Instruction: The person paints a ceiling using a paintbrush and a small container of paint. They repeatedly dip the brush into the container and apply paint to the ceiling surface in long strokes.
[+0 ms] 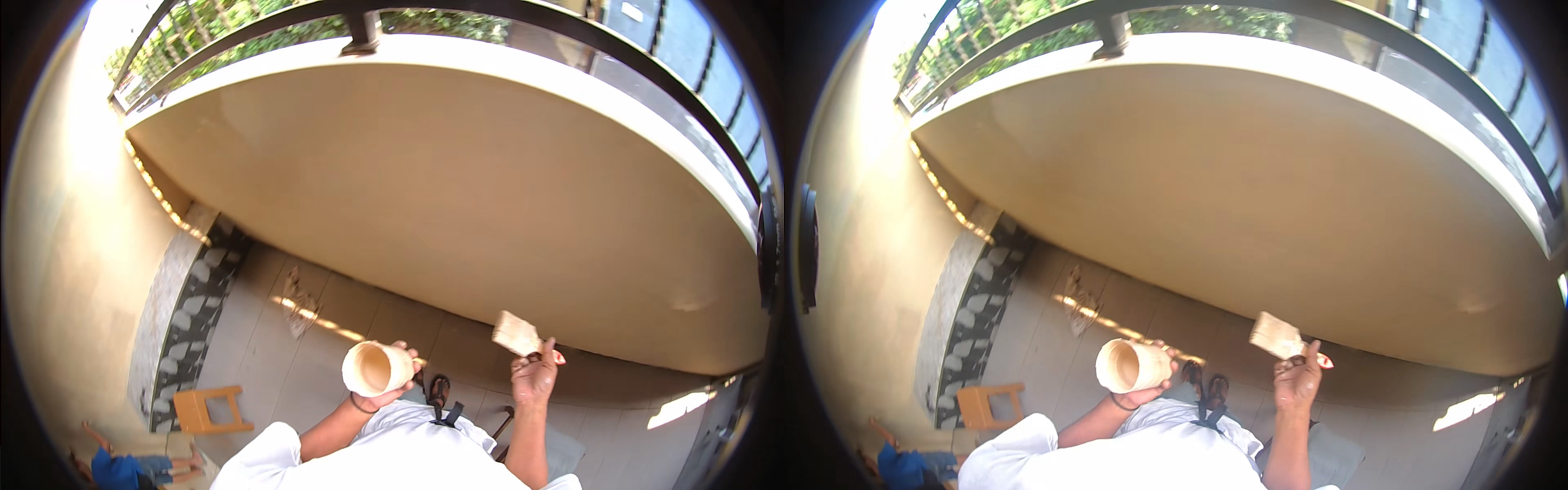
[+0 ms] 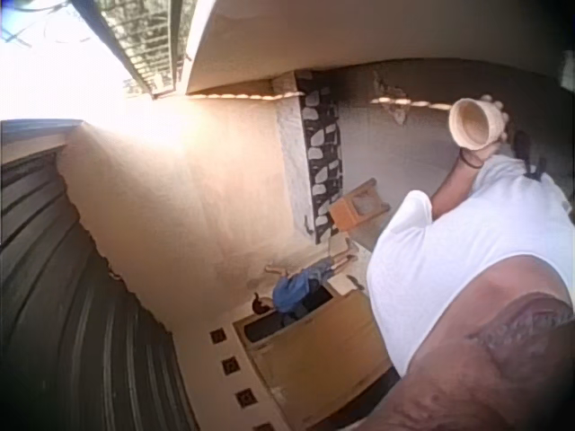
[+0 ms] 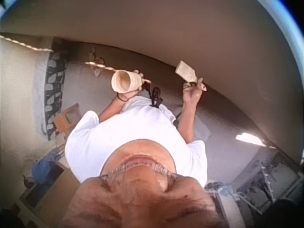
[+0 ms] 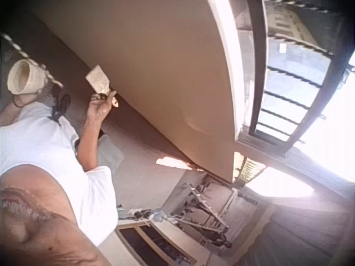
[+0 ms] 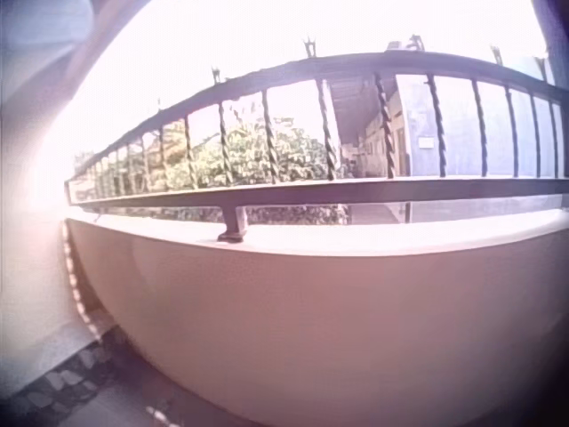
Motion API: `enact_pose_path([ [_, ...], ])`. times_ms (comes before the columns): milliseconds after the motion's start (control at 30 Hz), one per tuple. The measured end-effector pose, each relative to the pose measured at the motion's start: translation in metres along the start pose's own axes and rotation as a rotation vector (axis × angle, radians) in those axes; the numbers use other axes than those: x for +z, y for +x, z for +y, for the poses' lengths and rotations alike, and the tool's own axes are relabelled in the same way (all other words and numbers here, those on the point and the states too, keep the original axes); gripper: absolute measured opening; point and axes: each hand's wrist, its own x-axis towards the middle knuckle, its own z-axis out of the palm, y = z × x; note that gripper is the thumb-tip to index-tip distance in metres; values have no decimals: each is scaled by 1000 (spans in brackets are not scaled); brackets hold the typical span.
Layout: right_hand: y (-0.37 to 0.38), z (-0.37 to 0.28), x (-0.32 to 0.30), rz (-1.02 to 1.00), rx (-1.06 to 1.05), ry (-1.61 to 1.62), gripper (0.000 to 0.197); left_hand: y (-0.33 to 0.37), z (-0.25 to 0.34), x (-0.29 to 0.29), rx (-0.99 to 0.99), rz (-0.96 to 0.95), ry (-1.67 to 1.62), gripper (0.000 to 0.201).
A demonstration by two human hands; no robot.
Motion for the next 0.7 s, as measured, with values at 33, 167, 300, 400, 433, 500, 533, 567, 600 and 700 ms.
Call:
enact_pose_path([
  [33,3,-3,-9,-76,3,-1,33,3,1,-2,-18,-18,-39,60],
  [167,1,-24,-26,-151,-61,91,26,7,1,-13,-58,-76,-55,60],
  [300,-21,-53,-34,-171,-248,137,23,11,6,-23,-132,-42,-110,62],
  [400,-40,-61,-36,-275,-267,117,25,20,21,-25,-164,-37,-92,59],
  [433,-43,-58,-36,-275,-279,111,26,24,31,-26,-171,-61,-58,58],
  [500,-51,-43,-29,-313,-282,121,27,23,50,-19,-209,-72,-62,59],
  [533,-53,-32,-23,-329,-306,105,29,22,60,-15,-225,-71,-64,58],
  [567,-55,-19,-15,-308,-270,113,29,19,70,-11,-241,-69,-65,58],
  [600,-57,-2,-6,-310,-246,134,30,14,83,-7,-260,-54,-62,57],
  [700,-62,53,25,-482,-52,254,32,0,123,1,-233,54,3,53],
])
